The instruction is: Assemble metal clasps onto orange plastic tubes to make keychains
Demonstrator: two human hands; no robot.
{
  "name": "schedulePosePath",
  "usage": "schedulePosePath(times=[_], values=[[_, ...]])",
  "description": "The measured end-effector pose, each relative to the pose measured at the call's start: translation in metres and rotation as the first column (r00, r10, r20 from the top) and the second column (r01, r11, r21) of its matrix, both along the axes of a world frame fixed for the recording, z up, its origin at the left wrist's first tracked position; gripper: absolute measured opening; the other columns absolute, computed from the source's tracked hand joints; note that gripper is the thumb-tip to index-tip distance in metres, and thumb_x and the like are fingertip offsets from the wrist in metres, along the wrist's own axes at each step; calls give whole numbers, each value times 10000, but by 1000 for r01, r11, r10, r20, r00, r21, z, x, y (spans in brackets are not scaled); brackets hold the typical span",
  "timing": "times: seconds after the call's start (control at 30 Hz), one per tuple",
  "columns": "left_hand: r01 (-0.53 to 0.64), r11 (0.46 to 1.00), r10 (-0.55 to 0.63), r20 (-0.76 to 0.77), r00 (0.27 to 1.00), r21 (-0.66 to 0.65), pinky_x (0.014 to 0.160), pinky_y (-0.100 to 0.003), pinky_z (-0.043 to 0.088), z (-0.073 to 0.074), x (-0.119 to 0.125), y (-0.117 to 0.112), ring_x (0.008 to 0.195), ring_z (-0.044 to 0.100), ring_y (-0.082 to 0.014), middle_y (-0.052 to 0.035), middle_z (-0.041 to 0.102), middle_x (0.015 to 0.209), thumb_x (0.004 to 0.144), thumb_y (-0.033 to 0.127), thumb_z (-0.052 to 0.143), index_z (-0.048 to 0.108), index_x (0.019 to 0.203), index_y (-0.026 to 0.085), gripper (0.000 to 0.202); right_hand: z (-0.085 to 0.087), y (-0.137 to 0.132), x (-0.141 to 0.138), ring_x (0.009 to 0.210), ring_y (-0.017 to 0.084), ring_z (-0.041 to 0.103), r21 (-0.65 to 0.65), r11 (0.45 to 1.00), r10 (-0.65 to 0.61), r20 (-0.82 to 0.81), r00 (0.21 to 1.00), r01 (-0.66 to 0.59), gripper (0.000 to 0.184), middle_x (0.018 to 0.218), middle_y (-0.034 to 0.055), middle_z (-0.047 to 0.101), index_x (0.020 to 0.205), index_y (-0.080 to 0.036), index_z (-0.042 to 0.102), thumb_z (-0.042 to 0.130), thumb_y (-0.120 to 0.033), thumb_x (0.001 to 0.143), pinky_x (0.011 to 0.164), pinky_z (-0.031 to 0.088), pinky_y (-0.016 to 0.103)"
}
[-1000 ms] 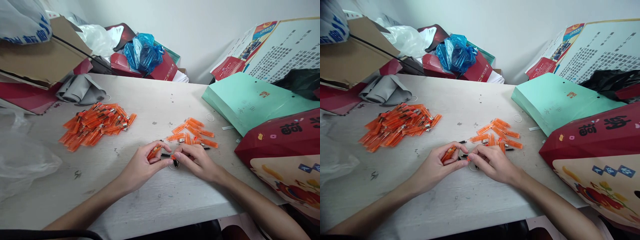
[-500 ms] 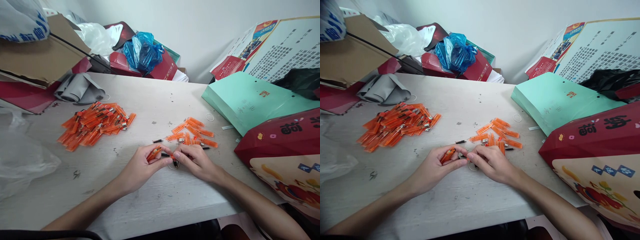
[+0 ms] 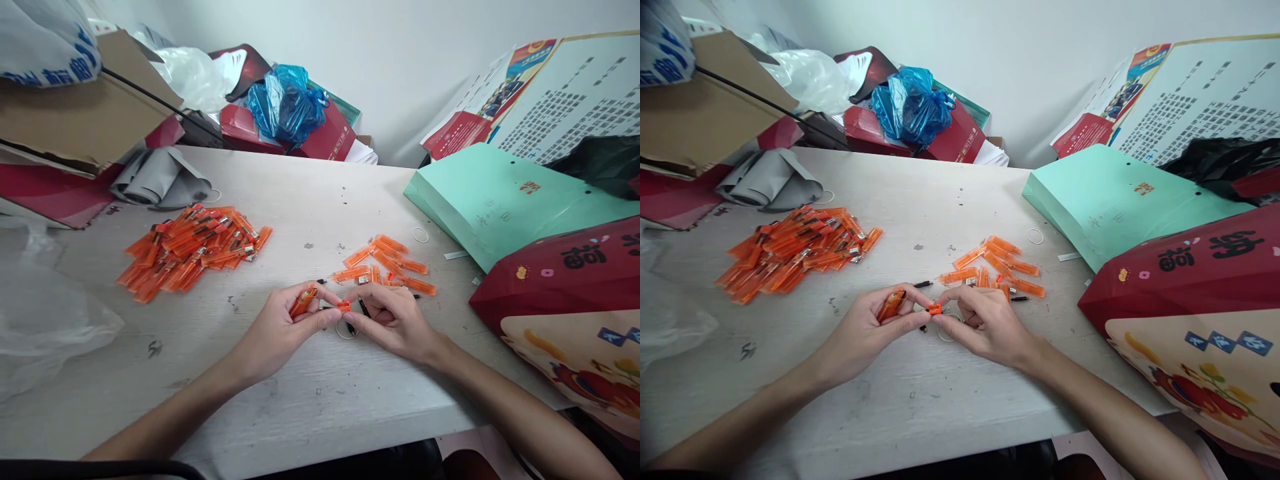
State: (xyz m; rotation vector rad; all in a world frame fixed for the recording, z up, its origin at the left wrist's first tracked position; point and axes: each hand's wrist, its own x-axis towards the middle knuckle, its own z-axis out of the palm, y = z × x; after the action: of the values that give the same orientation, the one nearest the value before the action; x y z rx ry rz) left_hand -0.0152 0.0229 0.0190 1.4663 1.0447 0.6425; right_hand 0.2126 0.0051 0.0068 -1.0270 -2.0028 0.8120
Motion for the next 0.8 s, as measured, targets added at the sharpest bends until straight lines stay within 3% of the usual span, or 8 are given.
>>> schedulePosePath(times=[0.2,0.4,0.57,0.8], values=[[22,999,-21,15,1000,-26,668,-241,387,-1,0,0,726,502,-101,37,608,793,934,386,713,722,908,217,171,1,-2,-1,520,37,353,-32,999,17,-52,999,-18,192,703,-52,574,1128,-156,691,670,-282,984,462,283,179],[80,994,-74,79,994,-76,649,-251,343,-1,-2,-2,690,408,-98,44,485,763,983,426,631,622,898,195,247,-2,-3,-2,513,47,306,-9,998,-69,-103,992,69,171,636,-81,429,1096,-165,689,705,-258,954,436,236,190],[196,968,-160,213,964,-158,652,-276,315,-5,-7,-3,686,345,-114,31,398,788,1036,403,447,516,871,196,273,-1,-3,-2,499,56,249,47,997,-56,-139,989,63,154,609,-105,269,1102,-177,662,691,-219,957,442,202,212],[225,971,-215,117,970,-76,734,-299,369,-6,-5,-5,777,424,-152,-2,476,842,1050,370,375,557,879,200,302,3,-2,-3,489,52,279,89,996,-20,-84,996,28,162,603,-93,375,1113,-160,670,664,-251,979,422,216,200]])
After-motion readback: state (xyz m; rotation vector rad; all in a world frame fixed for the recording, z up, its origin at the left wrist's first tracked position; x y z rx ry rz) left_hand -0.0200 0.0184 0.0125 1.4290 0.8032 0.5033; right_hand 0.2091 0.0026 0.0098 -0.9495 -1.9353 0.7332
